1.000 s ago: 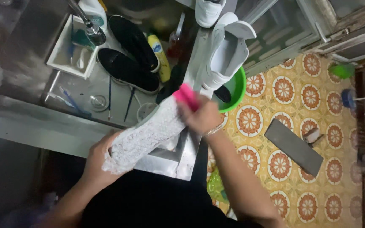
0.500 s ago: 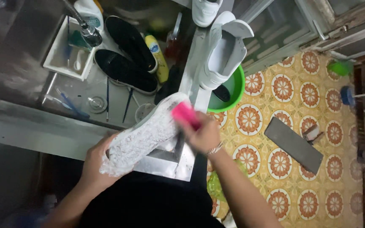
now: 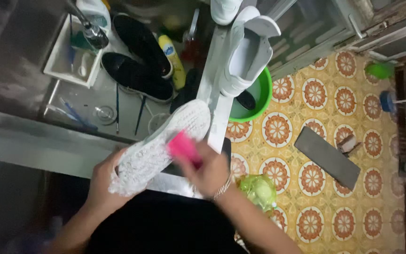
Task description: The person is hand-washing and scrubbing sneakers in a sink using a brush and soap.
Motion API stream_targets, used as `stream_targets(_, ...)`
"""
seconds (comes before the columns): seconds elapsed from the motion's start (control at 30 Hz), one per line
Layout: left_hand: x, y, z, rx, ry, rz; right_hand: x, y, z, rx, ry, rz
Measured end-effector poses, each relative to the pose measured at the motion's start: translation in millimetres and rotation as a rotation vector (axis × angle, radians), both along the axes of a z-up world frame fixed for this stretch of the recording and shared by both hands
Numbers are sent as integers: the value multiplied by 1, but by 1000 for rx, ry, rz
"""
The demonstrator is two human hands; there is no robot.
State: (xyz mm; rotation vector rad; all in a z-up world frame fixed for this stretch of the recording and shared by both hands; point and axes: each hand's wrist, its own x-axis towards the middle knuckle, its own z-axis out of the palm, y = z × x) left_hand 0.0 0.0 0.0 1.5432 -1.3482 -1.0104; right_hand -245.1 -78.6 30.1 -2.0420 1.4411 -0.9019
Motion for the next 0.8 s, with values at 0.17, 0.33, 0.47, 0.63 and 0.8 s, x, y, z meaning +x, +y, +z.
stream_targets(0.17, 0, 2, 4, 37, -12, -4, -31, -25, -19, 165, 116, -57)
stream_targets(0.33, -8, -2, 19, 2, -54, 18, -4, 8, 11, 140, 121, -36)
stream_targets(0.47, -5, -1, 17, -390, -490, 31, -31, 1, -22, -8, 141, -18)
stream_targets(0.63, -9, 3, 12, -154, -406, 51, -48, -6, -13, 108, -53, -232)
stream_targets(0.8, -16, 4, 52, -213, -152, 42, -34, 9, 15, 238, -216, -163)
